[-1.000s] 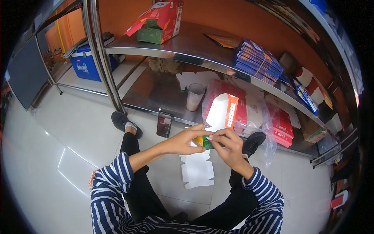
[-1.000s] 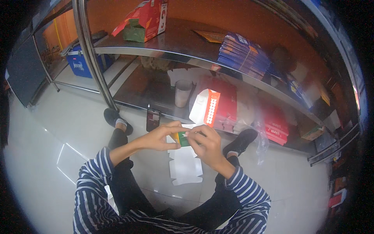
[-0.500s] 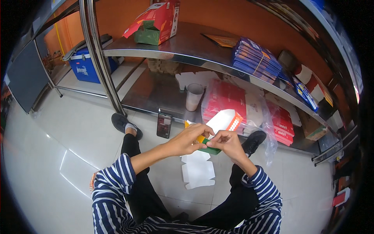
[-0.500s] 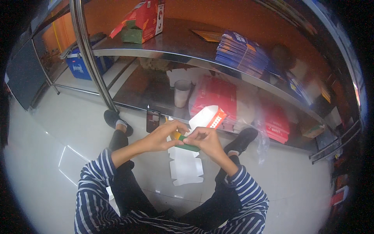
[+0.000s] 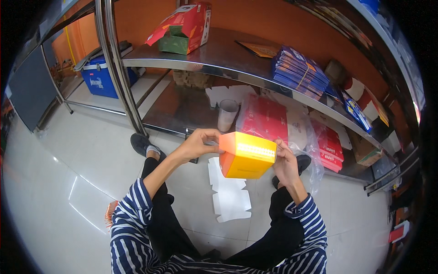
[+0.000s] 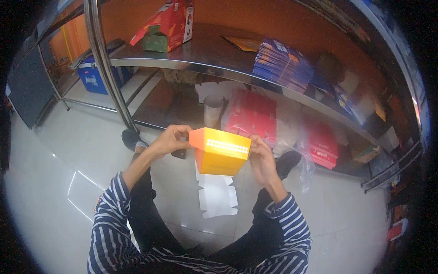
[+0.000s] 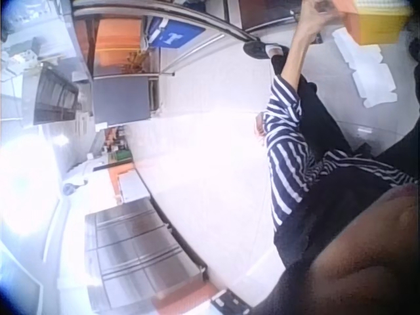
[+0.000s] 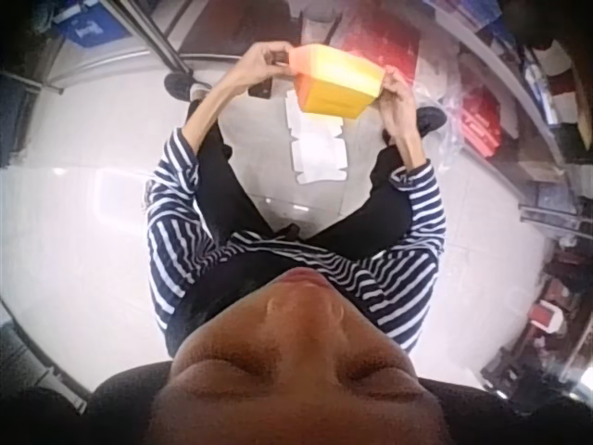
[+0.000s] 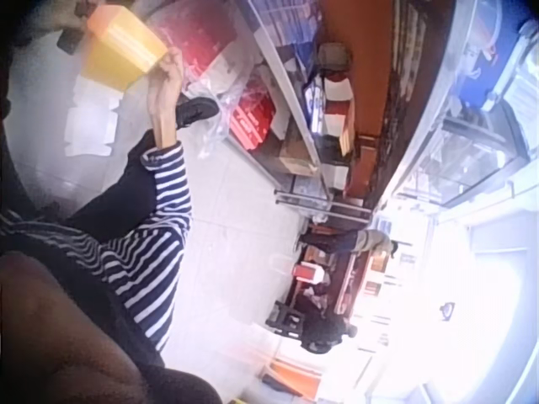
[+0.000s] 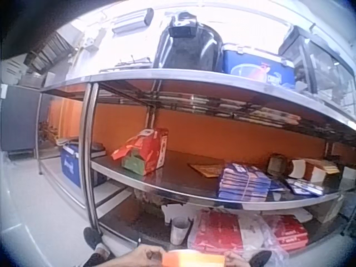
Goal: The person sits on the floor and assembles small, colorful cardboard boxes by folding the flat pieces and tucking the flaps into slots. They handle multiple boxes, stacking the finished ones on the floor.
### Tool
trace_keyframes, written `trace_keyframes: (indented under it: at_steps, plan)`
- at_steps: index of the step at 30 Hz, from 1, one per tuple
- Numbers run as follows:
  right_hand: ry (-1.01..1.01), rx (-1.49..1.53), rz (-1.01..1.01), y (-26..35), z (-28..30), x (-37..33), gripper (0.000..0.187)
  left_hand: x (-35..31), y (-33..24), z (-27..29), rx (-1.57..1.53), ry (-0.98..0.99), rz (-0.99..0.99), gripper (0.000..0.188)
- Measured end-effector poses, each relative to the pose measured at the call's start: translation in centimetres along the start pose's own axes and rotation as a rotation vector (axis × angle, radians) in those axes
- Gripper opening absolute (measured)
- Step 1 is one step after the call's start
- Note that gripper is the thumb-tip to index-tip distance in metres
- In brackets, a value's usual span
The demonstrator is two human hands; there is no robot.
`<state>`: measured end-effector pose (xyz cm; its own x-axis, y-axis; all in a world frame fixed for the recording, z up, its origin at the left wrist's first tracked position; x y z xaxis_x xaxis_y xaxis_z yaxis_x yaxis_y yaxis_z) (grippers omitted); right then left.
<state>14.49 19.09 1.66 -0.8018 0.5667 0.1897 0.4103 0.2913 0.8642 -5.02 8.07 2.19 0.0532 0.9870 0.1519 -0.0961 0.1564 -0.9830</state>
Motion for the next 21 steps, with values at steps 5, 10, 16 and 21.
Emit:
trace_keyframes:
  at_steps: [5,10,16,21]
  plan:
    - [-0.038,-0.798,0.195,2.2,-1.9,0.4,0.036,-0.3,-1.3,-2.7,-0.058,0.059,-0.006,0.02]
    - [0.093,-0.948,0.088,-0.9,-4.5,0.1,0.023,0.1,-1.9,-4.6,0.363,0.02,-0.152,0.023]
    - [-0.175,-0.429,-0.066,-2.4,-2.8,0.1,0.011,-0.3,-3.3,-4.4,0.459,-0.159,-0.255,0.02]
    - [-0.267,-0.442,0.036,-2.4,-2.5,0.0,0.012,-0.8,-4.0,-4.9,0.55,-0.239,-0.403,0.017]
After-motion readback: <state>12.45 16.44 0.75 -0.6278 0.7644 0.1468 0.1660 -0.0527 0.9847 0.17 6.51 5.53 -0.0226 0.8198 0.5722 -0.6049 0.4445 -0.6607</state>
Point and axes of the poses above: each hand's wrist, its own x-axis towards the middle knuckle, its own z-axis out of the back of the hand, y = z × x, the point moved 8 cm from there along x, towards the middle knuckle, and after that the axes turned 5 degrees about y, right-handed, at the moved point
